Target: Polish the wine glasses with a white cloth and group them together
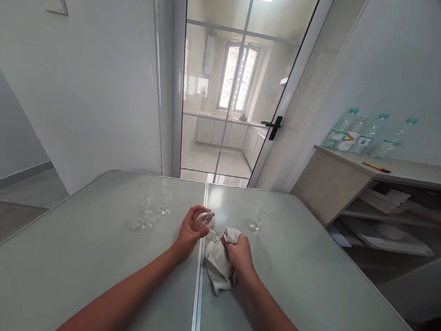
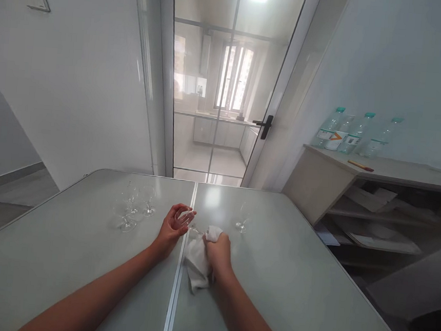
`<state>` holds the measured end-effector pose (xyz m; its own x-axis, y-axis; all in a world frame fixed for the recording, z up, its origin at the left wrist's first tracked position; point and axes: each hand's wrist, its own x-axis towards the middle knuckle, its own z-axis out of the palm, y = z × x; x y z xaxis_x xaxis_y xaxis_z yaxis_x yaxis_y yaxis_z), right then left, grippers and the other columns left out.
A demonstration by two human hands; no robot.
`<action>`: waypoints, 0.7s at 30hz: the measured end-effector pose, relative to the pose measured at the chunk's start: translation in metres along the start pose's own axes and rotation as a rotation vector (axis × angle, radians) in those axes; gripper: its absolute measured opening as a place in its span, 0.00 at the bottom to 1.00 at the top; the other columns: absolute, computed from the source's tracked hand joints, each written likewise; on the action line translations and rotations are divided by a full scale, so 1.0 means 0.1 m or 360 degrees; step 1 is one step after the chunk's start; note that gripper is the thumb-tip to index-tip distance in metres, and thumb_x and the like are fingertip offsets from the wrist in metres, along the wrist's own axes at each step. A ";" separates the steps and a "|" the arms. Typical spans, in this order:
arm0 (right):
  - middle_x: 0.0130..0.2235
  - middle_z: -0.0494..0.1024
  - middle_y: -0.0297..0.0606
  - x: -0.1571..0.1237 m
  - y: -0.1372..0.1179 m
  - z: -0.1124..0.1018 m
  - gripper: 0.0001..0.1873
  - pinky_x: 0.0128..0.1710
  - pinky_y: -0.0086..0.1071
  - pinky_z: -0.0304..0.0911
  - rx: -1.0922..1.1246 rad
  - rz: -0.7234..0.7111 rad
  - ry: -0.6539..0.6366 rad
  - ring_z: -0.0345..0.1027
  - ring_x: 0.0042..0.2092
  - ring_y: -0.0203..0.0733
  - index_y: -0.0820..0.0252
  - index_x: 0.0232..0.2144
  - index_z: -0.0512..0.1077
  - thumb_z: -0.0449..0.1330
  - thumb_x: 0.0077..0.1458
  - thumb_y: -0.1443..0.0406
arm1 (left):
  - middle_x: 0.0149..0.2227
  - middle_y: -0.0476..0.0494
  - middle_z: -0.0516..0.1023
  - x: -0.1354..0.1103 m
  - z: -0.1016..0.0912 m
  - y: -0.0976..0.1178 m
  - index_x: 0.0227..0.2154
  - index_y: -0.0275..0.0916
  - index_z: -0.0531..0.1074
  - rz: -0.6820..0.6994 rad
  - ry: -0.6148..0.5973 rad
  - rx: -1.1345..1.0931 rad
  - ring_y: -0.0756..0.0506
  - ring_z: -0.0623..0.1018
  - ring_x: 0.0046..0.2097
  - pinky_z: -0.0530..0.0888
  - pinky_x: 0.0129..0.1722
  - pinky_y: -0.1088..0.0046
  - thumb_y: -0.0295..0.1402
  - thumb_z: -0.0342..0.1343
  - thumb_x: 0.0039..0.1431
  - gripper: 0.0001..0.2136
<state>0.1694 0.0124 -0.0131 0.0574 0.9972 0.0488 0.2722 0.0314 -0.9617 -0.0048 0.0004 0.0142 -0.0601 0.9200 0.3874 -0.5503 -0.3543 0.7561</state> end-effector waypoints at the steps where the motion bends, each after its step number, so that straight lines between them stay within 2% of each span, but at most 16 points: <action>1: 0.31 0.79 0.42 -0.01 -0.03 -0.02 0.09 0.32 0.33 0.61 -0.0083 -0.0040 0.0040 0.71 0.34 0.48 0.60 0.27 0.74 0.64 0.45 0.60 | 0.51 0.42 0.73 0.01 -0.01 0.00 0.48 0.45 0.70 -0.0001 0.0046 -0.0006 0.35 0.75 0.57 0.64 0.63 0.54 0.34 0.74 0.45 0.27; 4: 0.30 0.77 0.37 -0.06 -0.16 -0.04 0.10 0.33 0.32 0.60 -0.0192 -0.0146 0.0076 0.68 0.31 0.45 0.57 0.35 0.74 0.59 0.48 0.62 | 0.52 0.42 0.73 0.03 -0.06 -0.01 0.48 0.45 0.70 -0.0006 0.0154 -0.0011 0.36 0.75 0.57 0.64 0.63 0.55 0.34 0.74 0.45 0.26; 6: 0.31 0.75 0.35 -0.11 -0.26 -0.05 0.12 0.36 0.33 0.61 -0.0211 -0.0318 0.0056 0.66 0.33 0.44 0.56 0.37 0.73 0.56 0.48 0.65 | 0.53 0.42 0.73 0.04 -0.09 -0.03 0.48 0.45 0.70 0.0002 0.0208 -0.0021 0.36 0.75 0.58 0.63 0.63 0.56 0.34 0.73 0.46 0.26; 9: 0.37 0.73 0.41 -0.19 -0.40 -0.07 0.06 0.44 0.36 0.61 -0.0220 -0.0657 0.0058 0.65 0.41 0.46 0.57 0.24 0.71 0.55 0.48 0.67 | 0.54 0.42 0.72 0.05 -0.12 -0.04 0.49 0.46 0.70 0.0009 0.0242 -0.0028 0.36 0.75 0.58 0.64 0.62 0.56 0.33 0.73 0.47 0.26; 11: 0.37 0.73 0.41 -0.23 -0.47 -0.09 0.07 0.42 0.35 0.61 -0.0117 -0.0741 -0.0090 0.65 0.40 0.44 0.58 0.20 0.69 0.54 0.47 0.68 | 0.54 0.42 0.72 0.04 -0.12 -0.05 0.49 0.45 0.70 0.0002 0.0218 -0.0007 0.36 0.75 0.57 0.65 0.62 0.56 0.33 0.72 0.48 0.25; 14: 0.27 0.68 0.31 -0.26 -0.51 -0.13 0.05 0.30 0.30 0.57 0.0127 -0.0572 -0.0419 0.59 0.29 0.37 0.58 0.26 0.70 0.54 0.46 0.68 | 0.53 0.42 0.72 0.03 -0.10 -0.05 0.49 0.44 0.70 -0.0001 0.0170 0.0037 0.36 0.75 0.57 0.65 0.62 0.55 0.33 0.71 0.49 0.24; 17: 0.23 0.64 0.26 -0.26 -0.48 -0.13 0.15 0.24 0.28 0.52 0.0332 -0.0281 -0.0627 0.52 0.22 0.34 0.57 0.41 0.72 0.53 0.50 0.63 | 0.54 0.41 0.72 0.02 -0.08 -0.04 0.49 0.44 0.70 0.0001 0.0162 0.0063 0.35 0.75 0.57 0.65 0.63 0.54 0.33 0.71 0.50 0.23; 19: 0.23 0.68 0.27 -0.24 -0.43 -0.10 0.21 0.25 0.29 0.54 0.0268 -0.0213 -0.0644 0.55 0.22 0.35 0.56 0.49 0.72 0.54 0.54 0.58 | 0.54 0.41 0.72 0.01 -0.08 -0.03 0.49 0.45 0.70 -0.0004 0.0156 0.0051 0.35 0.75 0.57 0.64 0.63 0.54 0.33 0.71 0.50 0.24; 21: 0.26 0.74 0.32 -0.21 -0.37 -0.07 0.22 0.29 0.31 0.57 -0.0049 -0.0288 -0.0498 0.63 0.25 0.39 0.55 0.50 0.74 0.59 0.54 0.55 | 0.54 0.41 0.72 0.01 -0.08 -0.02 0.49 0.45 0.71 -0.0030 0.0100 -0.0004 0.35 0.74 0.58 0.63 0.64 0.53 0.34 0.71 0.49 0.24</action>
<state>0.1651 -0.0107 0.0233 -0.2900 0.9485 0.1277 0.2803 0.2117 -0.9363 -0.0103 0.0034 0.0087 -0.1018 0.9352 0.3391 -0.5540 -0.3364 0.7615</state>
